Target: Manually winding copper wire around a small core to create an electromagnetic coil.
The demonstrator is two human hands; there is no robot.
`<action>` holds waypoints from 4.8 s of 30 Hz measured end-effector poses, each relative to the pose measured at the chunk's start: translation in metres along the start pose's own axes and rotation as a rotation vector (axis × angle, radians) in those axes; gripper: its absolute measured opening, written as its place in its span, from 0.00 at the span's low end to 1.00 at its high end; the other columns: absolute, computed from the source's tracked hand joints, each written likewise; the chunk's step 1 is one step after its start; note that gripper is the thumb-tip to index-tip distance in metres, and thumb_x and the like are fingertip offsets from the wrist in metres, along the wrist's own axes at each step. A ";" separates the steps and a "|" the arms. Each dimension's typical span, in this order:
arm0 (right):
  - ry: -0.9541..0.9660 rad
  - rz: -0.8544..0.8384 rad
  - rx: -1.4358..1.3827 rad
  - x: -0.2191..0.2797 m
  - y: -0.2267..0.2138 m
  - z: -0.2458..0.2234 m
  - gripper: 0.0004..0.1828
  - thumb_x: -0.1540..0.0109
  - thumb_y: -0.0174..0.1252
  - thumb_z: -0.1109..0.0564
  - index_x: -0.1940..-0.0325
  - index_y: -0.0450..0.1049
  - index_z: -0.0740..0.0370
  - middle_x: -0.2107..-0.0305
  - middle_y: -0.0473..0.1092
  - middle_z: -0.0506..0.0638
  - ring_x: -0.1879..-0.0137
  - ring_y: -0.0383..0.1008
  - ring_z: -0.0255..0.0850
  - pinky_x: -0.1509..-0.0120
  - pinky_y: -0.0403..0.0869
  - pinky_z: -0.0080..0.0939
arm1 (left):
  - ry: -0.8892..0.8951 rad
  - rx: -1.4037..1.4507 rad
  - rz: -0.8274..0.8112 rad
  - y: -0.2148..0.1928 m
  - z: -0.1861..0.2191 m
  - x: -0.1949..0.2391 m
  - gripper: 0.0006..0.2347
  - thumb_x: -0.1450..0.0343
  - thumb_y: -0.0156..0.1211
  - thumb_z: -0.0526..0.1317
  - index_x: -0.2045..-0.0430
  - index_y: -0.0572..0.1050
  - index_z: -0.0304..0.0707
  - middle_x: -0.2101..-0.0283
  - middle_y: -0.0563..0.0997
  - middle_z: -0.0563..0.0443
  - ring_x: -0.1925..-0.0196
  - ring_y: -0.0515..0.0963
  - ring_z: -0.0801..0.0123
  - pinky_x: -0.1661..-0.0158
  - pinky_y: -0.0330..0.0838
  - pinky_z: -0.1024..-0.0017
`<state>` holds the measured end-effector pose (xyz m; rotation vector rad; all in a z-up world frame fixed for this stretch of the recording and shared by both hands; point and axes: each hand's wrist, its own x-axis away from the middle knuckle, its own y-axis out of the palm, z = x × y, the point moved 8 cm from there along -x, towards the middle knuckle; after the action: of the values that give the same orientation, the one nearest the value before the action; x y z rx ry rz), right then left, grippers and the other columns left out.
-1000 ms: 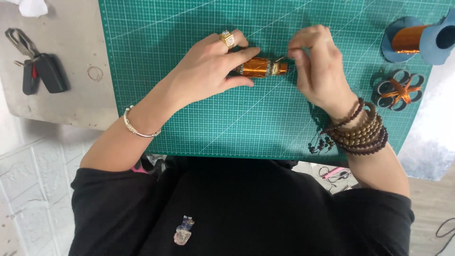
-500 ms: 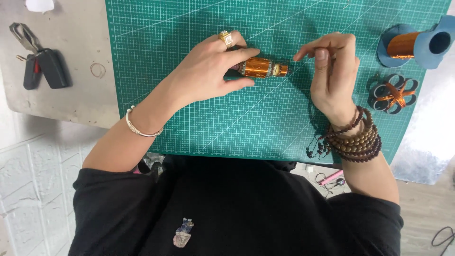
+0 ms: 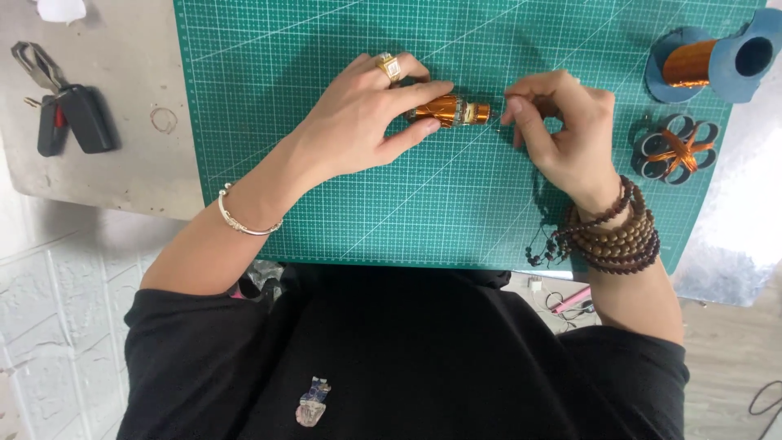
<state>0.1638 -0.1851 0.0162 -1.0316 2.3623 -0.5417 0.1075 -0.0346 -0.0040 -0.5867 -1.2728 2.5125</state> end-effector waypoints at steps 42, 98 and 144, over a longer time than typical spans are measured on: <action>0.319 -0.031 -0.145 0.003 -0.002 0.024 0.05 0.31 0.50 0.71 0.62 0.64 0.73 0.78 0.68 0.56 0.73 0.74 0.40 0.72 0.68 0.28 | 0.032 -0.001 0.018 0.003 0.001 0.004 0.12 0.27 0.54 0.39 0.51 0.73 0.35 0.59 0.73 0.47 0.63 0.73 0.63 0.63 0.65 0.66; 0.087 0.003 0.075 0.001 0.023 -0.002 0.04 0.37 0.59 0.71 0.65 0.71 0.69 0.71 0.65 0.54 0.63 0.65 0.43 0.57 0.69 0.38 | 0.138 -0.055 0.048 0.003 0.014 0.005 0.16 0.25 0.55 0.38 0.44 0.65 0.35 0.53 0.73 0.47 0.61 0.74 0.63 0.61 0.69 0.66; 0.023 -0.052 0.087 0.007 0.034 0.005 0.05 0.36 0.54 0.73 0.63 0.65 0.71 0.69 0.61 0.56 0.62 0.61 0.46 0.59 0.65 0.41 | 0.116 0.009 0.064 0.000 0.011 0.004 0.12 0.28 0.62 0.36 0.53 0.72 0.30 0.57 0.72 0.47 0.61 0.72 0.60 0.62 0.68 0.66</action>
<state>0.1439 -0.1696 -0.0074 -1.0558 2.3151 -0.6726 0.0991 -0.0415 0.0008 -0.7707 -1.2190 2.4932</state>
